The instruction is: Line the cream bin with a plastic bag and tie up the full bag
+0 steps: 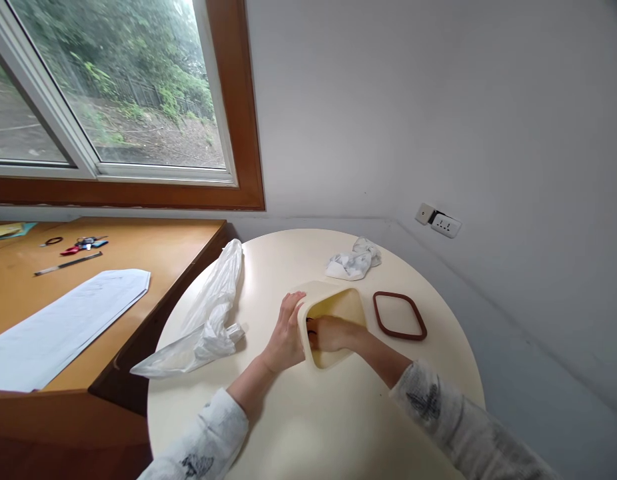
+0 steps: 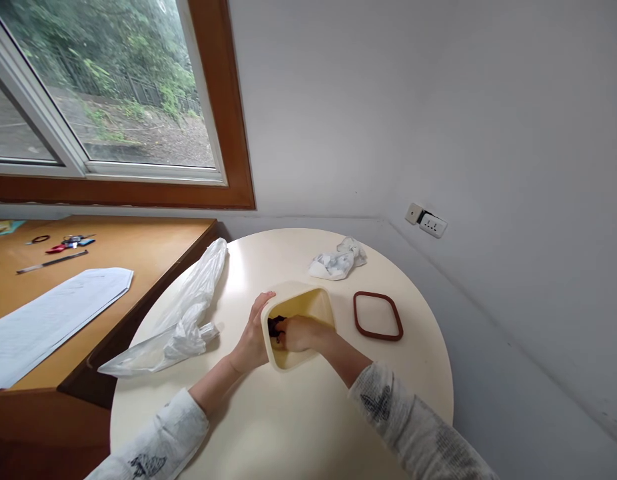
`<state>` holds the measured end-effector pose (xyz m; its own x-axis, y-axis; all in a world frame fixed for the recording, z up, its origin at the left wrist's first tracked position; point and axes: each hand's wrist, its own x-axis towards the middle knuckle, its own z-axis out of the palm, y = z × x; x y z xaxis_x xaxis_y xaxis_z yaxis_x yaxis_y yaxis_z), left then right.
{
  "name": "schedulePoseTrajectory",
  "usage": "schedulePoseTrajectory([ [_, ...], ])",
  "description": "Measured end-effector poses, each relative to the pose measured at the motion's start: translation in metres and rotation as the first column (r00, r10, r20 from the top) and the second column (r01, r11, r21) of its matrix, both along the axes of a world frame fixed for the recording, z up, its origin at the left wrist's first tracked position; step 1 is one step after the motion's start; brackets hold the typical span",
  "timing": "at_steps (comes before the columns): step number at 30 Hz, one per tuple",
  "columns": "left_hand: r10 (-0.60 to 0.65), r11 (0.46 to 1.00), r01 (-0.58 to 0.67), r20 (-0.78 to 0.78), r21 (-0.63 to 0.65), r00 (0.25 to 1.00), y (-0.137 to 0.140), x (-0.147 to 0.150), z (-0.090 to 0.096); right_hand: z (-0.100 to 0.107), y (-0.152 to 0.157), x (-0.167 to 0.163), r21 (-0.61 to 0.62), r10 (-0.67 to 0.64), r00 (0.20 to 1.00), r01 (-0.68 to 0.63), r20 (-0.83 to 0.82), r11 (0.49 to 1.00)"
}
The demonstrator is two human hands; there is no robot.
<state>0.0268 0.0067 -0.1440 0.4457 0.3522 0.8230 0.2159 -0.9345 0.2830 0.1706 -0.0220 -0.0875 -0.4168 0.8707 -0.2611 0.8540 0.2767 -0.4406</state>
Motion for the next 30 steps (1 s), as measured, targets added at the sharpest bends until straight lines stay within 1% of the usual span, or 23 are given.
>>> schedulePoseTrajectory([
  [2, 0.015, 1.0, -0.015, -0.008, 0.012, 1.0, 0.0, 0.0, 0.0, -0.002, 0.004, -0.001, 0.012, -0.042, 0.996, 0.041, 0.082, 0.999],
  [4, 0.024, 0.999, -0.023, -0.019, 0.035, 1.0, 0.002, 0.001, 0.0, 0.0, 0.001, 0.002, 0.024, -0.087, 0.984, 0.085, 0.157, 0.996],
  [6, 0.024, 0.999, -0.023, -0.023, 0.049, 0.999, 0.003, 0.002, 0.0, 0.008, -0.009, 0.008, 0.031, -0.111, 0.974, 0.107, 0.198, 0.994],
  [8, 0.015, 0.999, -0.014, -0.017, 0.048, 1.0, 0.004, 0.003, 0.002, 0.02, -0.025, 0.016, 0.03, -0.102, 0.974, 0.098, 0.201, 0.995],
  [10, 0.004, 0.999, -0.003, -0.014, 0.036, 1.0, 0.004, 0.004, 0.003, 0.033, -0.046, 0.022, 0.038, -0.068, 0.986, 0.063, 0.153, 0.997],
  [13, -0.013, 1.0, 0.013, -0.009, 0.004, 1.0, 0.004, 0.004, 0.005, 0.046, -0.081, 0.026, 0.142, 0.022, 0.998, -0.014, -0.059, 0.99],
  [15, -0.027, 0.999, 0.026, -0.011, -0.03, 1.0, 0.004, 0.004, 0.007, 0.049, -0.097, 0.025, 0.201, 0.071, 0.988, -0.042, -0.139, 0.979],
  [17, -0.058, 0.996, 0.056, -0.018, -0.07, 0.998, 0.004, 0.003, 0.01, 0.046, -0.105, 0.023, 0.244, 0.096, 0.983, -0.056, -0.154, 0.968],
  [21, -0.133, 0.978, 0.125, -0.04, -0.164, 0.99, 0.007, -0.002, 0.023, 0.034, -0.096, 0.025, 0.339, 0.083, 0.994, -0.053, -0.075, 0.939],
  [23, -0.155, 0.965, 0.134, -0.082, -0.223, 0.984, 0.009, -0.006, 0.031, 0.026, -0.086, 0.028, 0.381, 0.057, 0.998, -0.054, 0.003, 0.923],
  [25, -0.16, 0.956, 0.116, -0.147, -0.271, 0.976, 0.009, -0.011, 0.036, 0.019, -0.078, 0.028, 0.4, 0.031, 0.996, -0.063, 0.087, 0.914],
  [27, -0.131, 0.954, 0.072, -0.19, -0.292, 0.973, 0.007, -0.015, 0.036, 0.014, -0.073, 0.023, 0.392, -0.009, 0.99, -0.047, 0.139, 0.919],
  [30, -0.053, 0.969, 0.019, -0.133, -0.247, 0.99, -0.002, -0.015, 0.026, 0.011, -0.069, 0.007, 0.362, -0.103, 0.986, 0.048, 0.134, 0.931],
])
